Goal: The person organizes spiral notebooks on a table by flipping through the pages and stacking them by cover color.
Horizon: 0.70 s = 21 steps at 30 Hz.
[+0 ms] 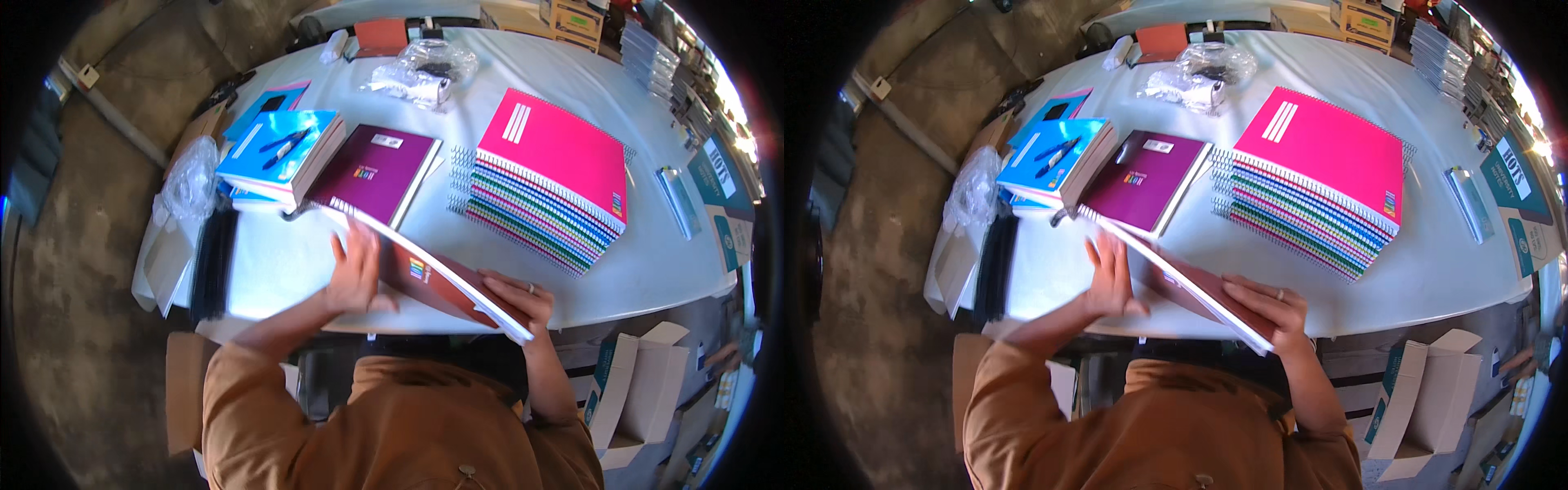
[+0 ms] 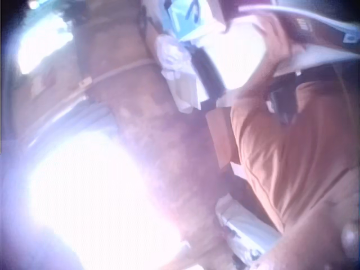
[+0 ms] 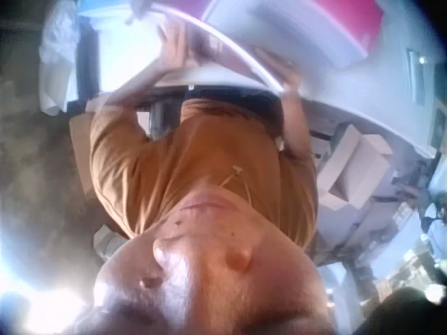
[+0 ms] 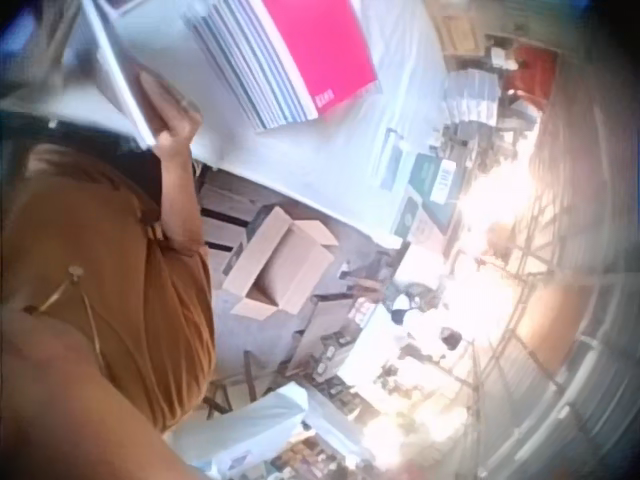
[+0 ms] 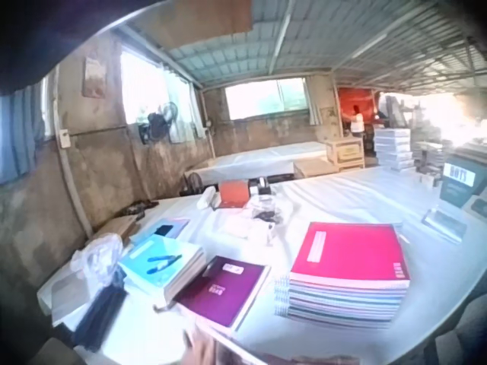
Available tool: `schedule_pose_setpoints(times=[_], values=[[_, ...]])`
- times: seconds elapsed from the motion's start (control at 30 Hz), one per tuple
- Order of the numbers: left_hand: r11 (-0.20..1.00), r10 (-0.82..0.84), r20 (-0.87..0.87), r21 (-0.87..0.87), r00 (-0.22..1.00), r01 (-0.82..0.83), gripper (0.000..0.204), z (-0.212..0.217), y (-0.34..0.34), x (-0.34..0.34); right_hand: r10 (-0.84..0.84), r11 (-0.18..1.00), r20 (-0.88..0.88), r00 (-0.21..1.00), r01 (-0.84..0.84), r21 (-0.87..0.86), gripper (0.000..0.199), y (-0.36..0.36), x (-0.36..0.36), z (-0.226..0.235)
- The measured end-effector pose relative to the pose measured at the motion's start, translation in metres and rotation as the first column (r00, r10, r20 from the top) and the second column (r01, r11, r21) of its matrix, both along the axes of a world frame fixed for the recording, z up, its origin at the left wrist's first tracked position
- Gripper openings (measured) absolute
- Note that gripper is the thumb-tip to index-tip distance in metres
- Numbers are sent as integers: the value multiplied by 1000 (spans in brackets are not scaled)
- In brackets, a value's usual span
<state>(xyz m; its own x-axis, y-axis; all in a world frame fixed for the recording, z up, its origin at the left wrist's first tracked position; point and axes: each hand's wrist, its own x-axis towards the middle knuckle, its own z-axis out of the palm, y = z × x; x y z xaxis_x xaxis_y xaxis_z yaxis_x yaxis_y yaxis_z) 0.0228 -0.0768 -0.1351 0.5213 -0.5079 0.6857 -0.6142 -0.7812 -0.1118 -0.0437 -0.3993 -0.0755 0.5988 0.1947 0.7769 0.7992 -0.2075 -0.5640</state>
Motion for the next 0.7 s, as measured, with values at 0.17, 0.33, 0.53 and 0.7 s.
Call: schedule_pose_setpoints(times=[0.17,0.33,0.53,0.7], values=[[723,129,90,-690,988,-32,94,46,11,34,77,996,-17,997,-78,-43,31,2,-6,3],[971,-29,373,-211,928,115,97,61,-27,12,27,999,30,999,-26,-30,28,1,0,3],[964,-36,167,-255,985,79,117,75,-4,14,103,990,-22,994,-105,-91,28,9,-9,6],[934,0,415,-325,910,149,113,27,37,25,88,996,37,995,-88,11,29,8,-1,-6]])
